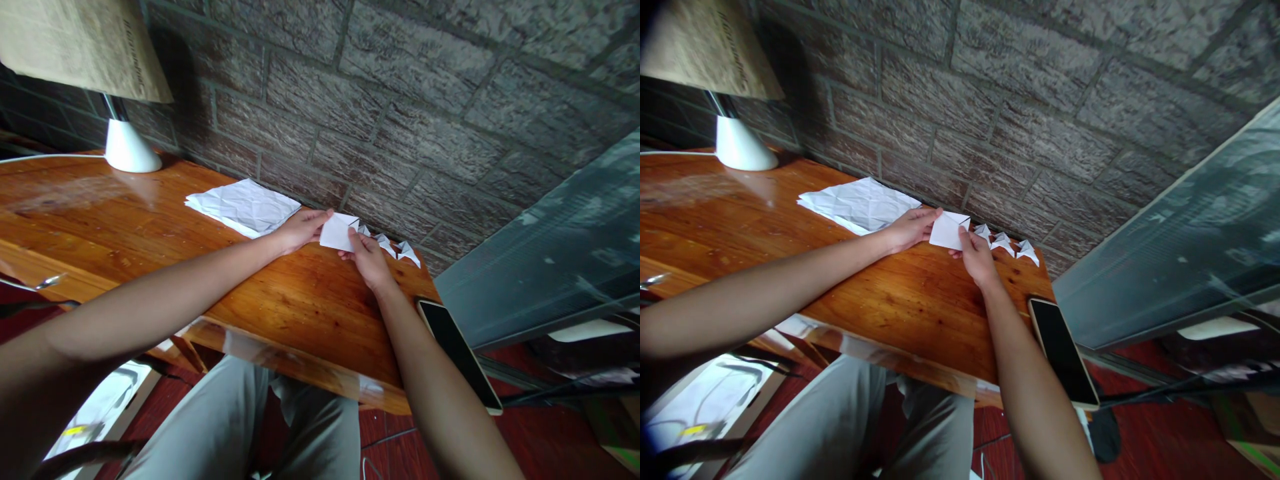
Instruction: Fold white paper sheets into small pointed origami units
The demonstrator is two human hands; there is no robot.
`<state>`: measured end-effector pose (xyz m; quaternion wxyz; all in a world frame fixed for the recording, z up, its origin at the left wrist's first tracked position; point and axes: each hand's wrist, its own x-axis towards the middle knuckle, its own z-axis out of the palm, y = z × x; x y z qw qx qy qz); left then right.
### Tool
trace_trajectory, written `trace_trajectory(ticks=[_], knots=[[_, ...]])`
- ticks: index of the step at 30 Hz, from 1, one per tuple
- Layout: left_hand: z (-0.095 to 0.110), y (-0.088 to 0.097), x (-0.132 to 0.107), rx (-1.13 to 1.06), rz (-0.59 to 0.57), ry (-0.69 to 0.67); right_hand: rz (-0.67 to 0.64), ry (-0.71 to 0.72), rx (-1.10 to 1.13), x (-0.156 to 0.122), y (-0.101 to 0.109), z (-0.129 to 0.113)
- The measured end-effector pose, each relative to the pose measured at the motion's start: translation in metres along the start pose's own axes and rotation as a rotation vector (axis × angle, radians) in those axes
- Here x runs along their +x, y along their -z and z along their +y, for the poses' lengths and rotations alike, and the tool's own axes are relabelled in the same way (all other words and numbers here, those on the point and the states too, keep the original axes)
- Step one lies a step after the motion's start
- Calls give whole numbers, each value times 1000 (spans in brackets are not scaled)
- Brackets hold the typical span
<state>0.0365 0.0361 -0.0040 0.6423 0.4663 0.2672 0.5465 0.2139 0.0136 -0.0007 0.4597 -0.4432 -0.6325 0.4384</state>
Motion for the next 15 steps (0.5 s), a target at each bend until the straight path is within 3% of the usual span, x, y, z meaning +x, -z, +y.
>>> trace_trajectory(ticks=[6,15], knots=[[0,3,-1,45,-67,-70,-21,-54,3,0,0,-3],[5,0,-3,40,-115,-63,3,82,-151,-2,2,-4]])
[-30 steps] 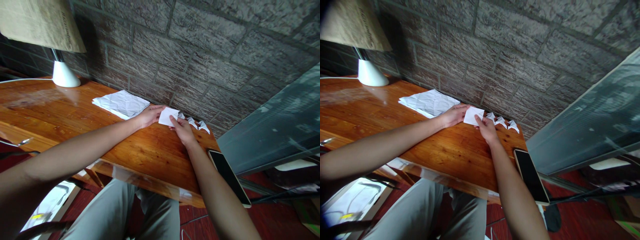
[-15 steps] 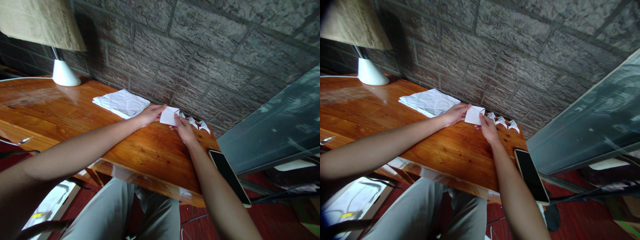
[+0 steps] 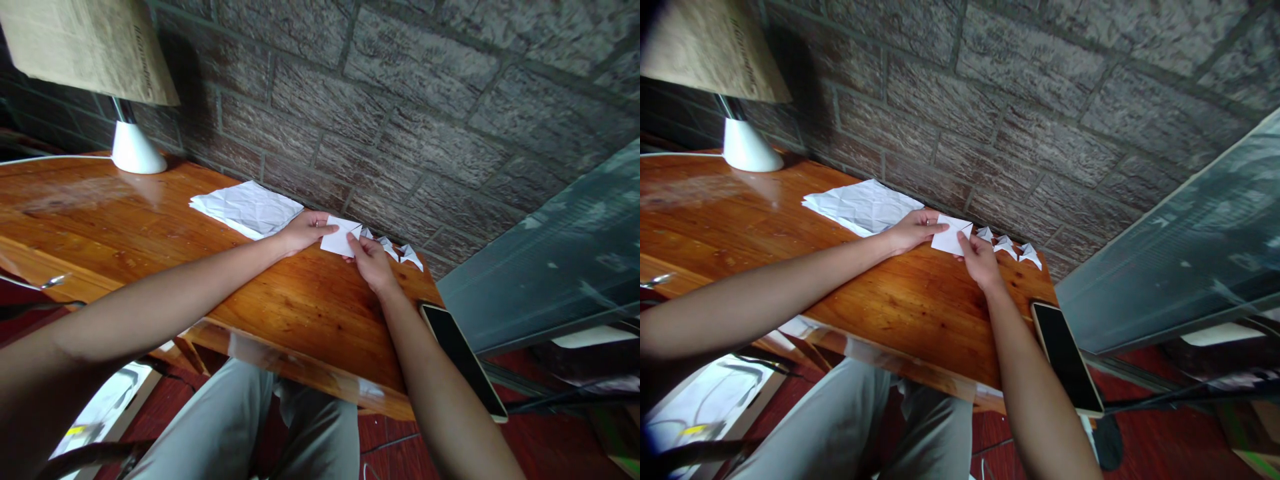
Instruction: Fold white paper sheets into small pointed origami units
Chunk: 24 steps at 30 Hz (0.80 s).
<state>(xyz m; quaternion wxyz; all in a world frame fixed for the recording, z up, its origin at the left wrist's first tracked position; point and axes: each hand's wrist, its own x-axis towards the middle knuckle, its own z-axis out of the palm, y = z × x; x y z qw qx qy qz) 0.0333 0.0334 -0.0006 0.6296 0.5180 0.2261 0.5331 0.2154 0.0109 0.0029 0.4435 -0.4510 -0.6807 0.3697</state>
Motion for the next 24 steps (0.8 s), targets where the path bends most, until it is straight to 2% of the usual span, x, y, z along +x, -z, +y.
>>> trace_trajectory(ticks=[14,16,20,24], knots=[[-4,5,2,18,48,33,-32,32,-16,-1,0,-2],[-4,4,1,10,63,48,29,66,-56,0,-1,1],[-5,1,0,-48,115,91,322,213,-221,2,-1,2],[-2,-3,0,-84,191,129,389,277,-318,0,0,-1]])
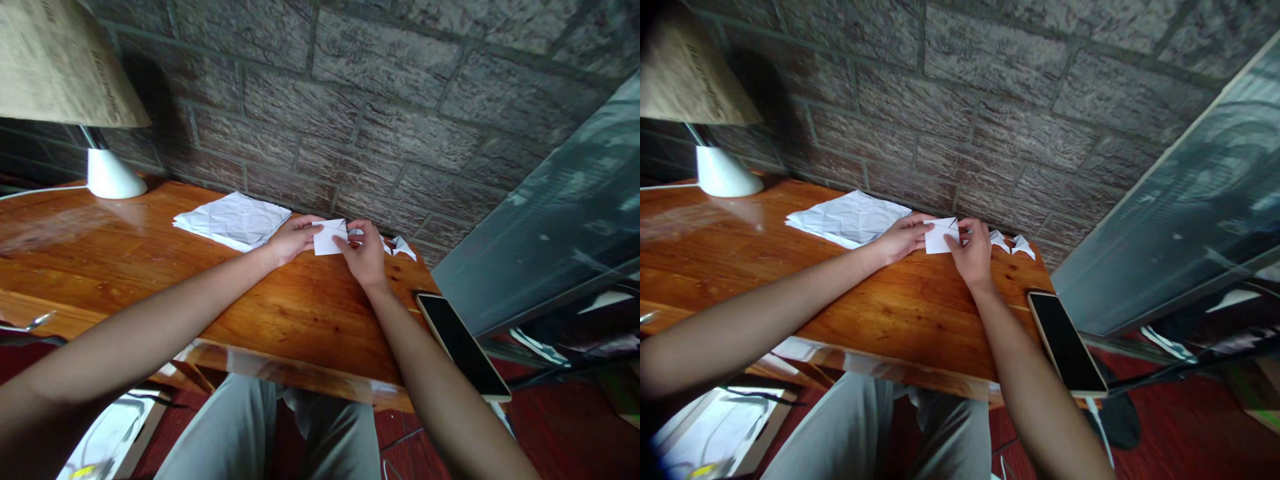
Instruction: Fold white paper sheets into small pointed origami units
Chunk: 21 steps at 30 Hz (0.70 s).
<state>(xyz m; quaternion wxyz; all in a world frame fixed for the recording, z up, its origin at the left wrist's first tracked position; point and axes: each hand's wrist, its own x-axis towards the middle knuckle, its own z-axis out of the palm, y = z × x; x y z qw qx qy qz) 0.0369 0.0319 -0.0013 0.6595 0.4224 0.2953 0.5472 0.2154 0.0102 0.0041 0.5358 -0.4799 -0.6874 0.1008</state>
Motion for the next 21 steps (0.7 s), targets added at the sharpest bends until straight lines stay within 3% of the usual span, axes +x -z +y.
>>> trace_trajectory(ticks=[9,16,21], knots=[[5,-5,-2,-43,75,17,-134,158,-18,0,0,2],[10,-10,-5,-45,91,-30,-323,21,163,-4,-3,3],[8,-9,-4,-6,57,-18,-282,1,212,0,-2,5]])
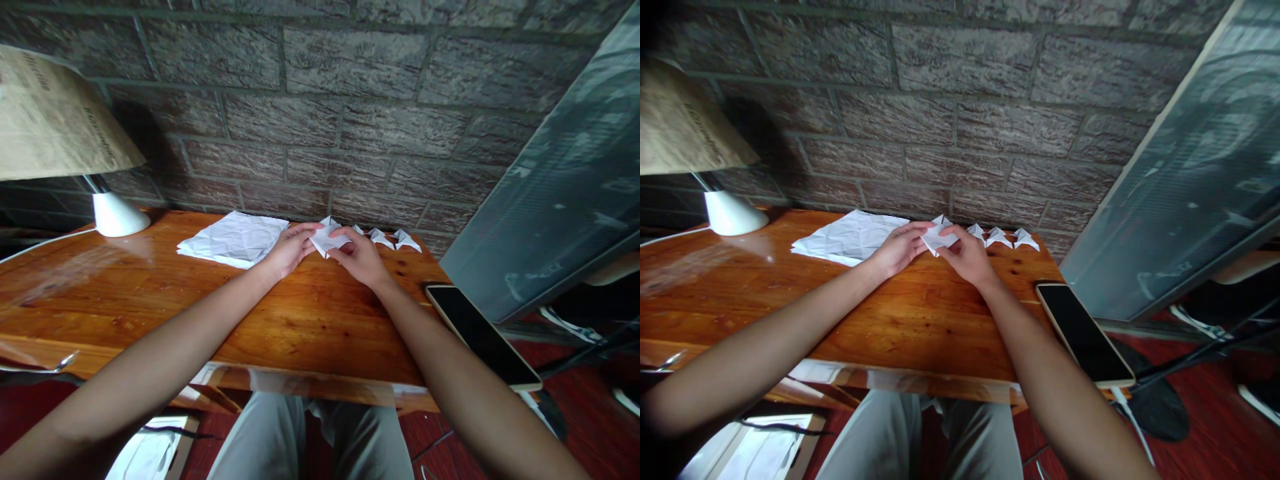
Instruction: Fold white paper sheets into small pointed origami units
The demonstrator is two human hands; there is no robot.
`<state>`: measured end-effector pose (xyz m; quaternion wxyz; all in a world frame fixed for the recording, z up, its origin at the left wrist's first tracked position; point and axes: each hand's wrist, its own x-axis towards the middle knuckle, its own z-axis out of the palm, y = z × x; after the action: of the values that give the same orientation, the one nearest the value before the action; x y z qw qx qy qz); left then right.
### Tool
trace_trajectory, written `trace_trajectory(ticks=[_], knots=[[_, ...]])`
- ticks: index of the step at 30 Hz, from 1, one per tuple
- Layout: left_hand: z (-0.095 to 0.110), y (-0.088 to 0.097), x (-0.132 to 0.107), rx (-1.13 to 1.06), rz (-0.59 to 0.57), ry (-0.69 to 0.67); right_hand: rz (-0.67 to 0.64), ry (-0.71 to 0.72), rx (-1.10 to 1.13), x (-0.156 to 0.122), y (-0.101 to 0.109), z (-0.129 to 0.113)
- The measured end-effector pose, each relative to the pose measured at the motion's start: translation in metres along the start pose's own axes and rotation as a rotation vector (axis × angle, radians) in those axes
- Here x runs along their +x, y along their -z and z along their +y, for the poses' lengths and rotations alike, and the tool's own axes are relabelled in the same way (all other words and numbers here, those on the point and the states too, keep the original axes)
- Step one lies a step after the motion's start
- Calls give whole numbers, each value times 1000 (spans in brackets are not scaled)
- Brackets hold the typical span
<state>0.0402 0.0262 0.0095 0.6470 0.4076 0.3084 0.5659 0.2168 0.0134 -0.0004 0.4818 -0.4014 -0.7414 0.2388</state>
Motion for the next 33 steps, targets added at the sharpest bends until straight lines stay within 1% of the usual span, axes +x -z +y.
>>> trace_trajectory(ticks=[3,5,7,9,13,17,20,25,30,33], knots=[[-1,2,1,7,-23,-33,15,-9,65,1,0,-2],[-1,4,2,1,-27,-61,-8,-22,110,1,-1,-4],[0,5,2,0,-23,-64,-38,-42,132,0,-2,-6],[1,5,3,2,-26,-53,-34,-73,146,0,-4,-8],[0,5,2,9,-65,-66,68,-130,239,1,-4,-11],[-2,5,0,102,-83,-101,171,-186,342,4,0,-10],[-3,6,0,197,-88,-146,177,-210,318,4,3,-8],[-3,7,0,349,-77,-251,189,-189,249,4,3,-6],[-2,5,-1,379,-101,-234,206,-175,226,6,4,-3],[-3,6,-1,375,-97,-246,209,-156,221,6,5,-5]])
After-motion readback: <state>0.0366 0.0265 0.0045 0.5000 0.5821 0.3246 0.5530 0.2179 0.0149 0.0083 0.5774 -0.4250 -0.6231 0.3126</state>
